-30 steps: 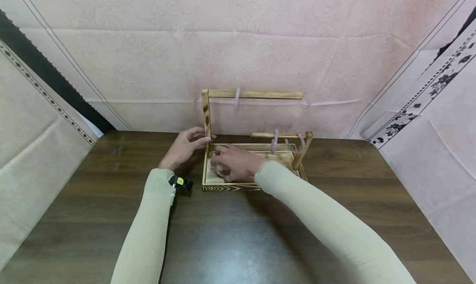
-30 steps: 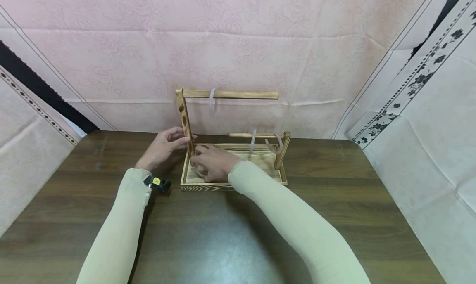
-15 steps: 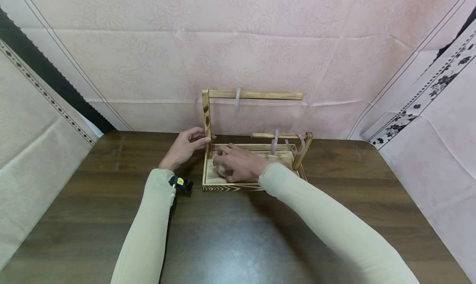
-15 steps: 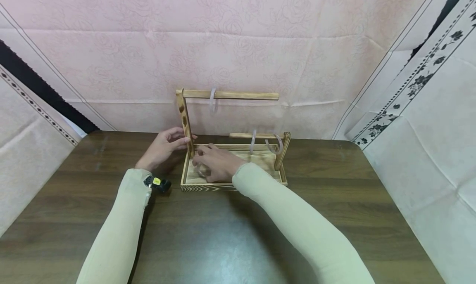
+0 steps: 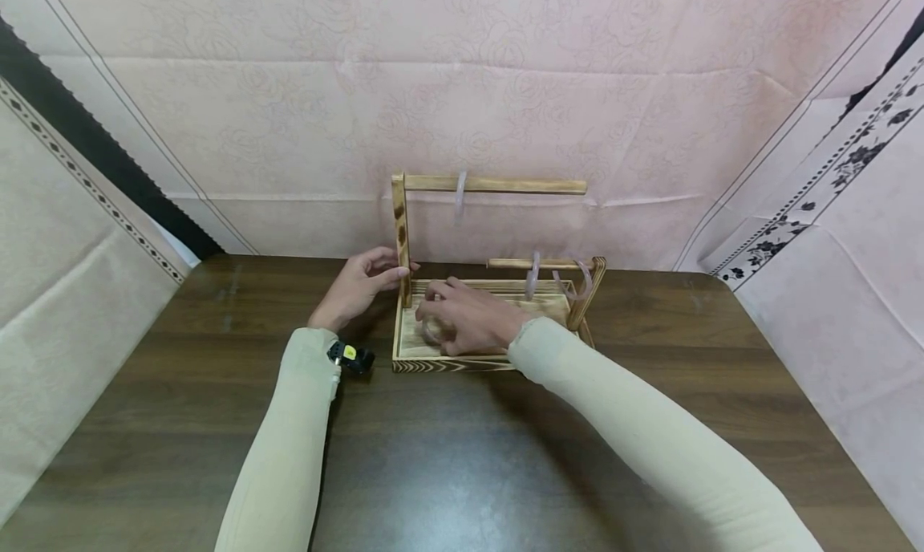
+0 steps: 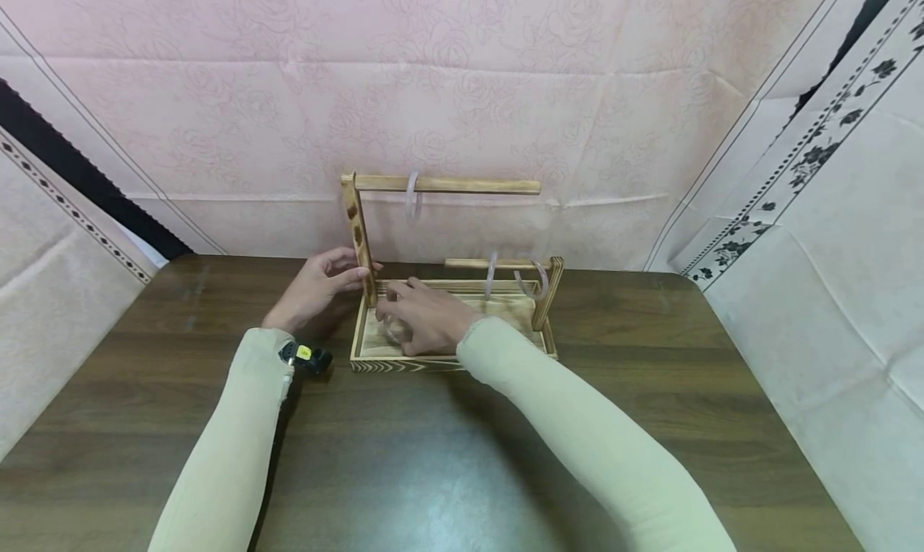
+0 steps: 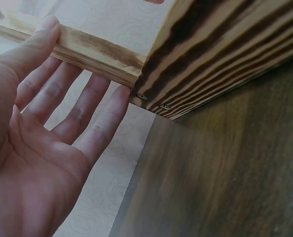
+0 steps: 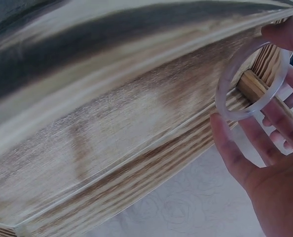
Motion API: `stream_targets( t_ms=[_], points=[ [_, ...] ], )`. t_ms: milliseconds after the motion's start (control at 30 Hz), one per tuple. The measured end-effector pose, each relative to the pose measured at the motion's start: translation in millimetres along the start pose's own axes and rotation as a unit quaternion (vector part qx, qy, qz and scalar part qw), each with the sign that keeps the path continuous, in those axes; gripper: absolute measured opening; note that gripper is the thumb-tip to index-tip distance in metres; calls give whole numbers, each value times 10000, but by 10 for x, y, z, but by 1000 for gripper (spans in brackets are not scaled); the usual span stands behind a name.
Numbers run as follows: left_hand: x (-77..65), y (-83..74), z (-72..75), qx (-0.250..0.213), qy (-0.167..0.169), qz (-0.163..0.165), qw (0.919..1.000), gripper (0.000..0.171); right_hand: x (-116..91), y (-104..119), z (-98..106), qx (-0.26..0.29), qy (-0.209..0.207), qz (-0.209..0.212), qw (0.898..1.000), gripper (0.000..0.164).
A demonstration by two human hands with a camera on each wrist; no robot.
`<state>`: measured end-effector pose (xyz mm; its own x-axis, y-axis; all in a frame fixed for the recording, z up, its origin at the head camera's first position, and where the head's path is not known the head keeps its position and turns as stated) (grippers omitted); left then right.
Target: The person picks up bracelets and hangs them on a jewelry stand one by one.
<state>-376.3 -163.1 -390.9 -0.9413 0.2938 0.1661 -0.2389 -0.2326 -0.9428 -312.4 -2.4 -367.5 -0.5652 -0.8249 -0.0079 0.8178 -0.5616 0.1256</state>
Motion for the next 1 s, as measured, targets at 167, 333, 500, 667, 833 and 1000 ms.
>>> stream_targets(
  t_ms=[167,333,500,667,833,1000],
  points=[
    [6,-2,-5,-50,-25,-27,10000,38,-38,32,18,-84,-81,73,9999,54],
    [14,14,-2,-92,-16,-7,10000,37,-61,51,29,-140,-80,72,9998,58],
    [10,7,3,-89,-4,15,10000,37,-78,75,46,-175,-81,110,9998,58],
    [7,5,3,-60,-23,23,10000,37,-100,98,66,-212,-63,139,9997,58],
    [3,-5,2,-62,-41,-28,10000,38,-131,112,83,-183,-94,118,9997,60],
    [-1,-8,9,-24,-24,12,10000,40,-172,141,109,-166,-193,185,9995,58]
  ],
)
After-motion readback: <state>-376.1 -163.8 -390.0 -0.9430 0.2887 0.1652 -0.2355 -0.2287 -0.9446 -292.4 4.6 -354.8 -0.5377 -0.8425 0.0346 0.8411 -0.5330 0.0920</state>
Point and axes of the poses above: each hand's wrist, its own x-axis towards the middle knuckle, its own z-axis out of the back of the hand, y = z × x, the point moved 7 cm from there along x, towards the middle knuckle, and after that the axes turned 2 degrees about -y, right-handed, at the moved point
